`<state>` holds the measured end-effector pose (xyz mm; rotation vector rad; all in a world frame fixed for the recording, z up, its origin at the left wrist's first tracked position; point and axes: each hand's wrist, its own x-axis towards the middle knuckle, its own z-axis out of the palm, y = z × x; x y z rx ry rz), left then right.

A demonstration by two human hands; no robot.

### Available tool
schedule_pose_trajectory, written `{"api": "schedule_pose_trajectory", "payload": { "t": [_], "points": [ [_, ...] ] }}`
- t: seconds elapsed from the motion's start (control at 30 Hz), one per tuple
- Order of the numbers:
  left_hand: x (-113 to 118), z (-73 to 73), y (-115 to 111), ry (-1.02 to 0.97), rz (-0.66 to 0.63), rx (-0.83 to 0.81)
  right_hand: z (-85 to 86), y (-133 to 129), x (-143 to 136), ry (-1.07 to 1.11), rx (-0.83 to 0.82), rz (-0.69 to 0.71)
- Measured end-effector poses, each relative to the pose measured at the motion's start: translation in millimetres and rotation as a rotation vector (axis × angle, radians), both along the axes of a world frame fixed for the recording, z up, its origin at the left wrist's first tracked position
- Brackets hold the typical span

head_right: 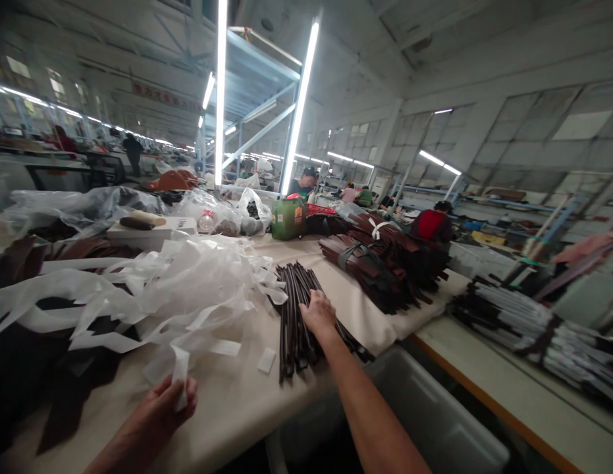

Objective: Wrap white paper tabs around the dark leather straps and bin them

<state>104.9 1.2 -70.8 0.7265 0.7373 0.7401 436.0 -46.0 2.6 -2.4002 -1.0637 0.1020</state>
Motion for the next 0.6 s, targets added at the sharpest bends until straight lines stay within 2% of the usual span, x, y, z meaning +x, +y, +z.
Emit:
{"api": "schedule_pose_trajectory", "payload": {
  "t": [0.07,0.13,0.27,0.43,0.6],
  "points": [
    [-1,-6.9,2,-0.018,-0.008,-0.008,-8.0,2,33,-0.016,-0.142,-0.111],
    [-4,-14.3,3,-0.014,-0.016,-0.015,-16.0,5,52,-0.015,-0.250,-0.168],
    [-8,-23.4,1,0.005,-0.002,-0.046,-25.8,18,62,-0.044,-0.341,-0.232],
    [-10,-11.9,-5,-0.042,0.033,-0.145,-25.8,32,67,-0.026,-0.334,-0.228],
    [-8,-1.3,-3,-0.055,0.138,-0.263,-18.5,20,81,0.157,-0.231,-0.209]
  ]
}}
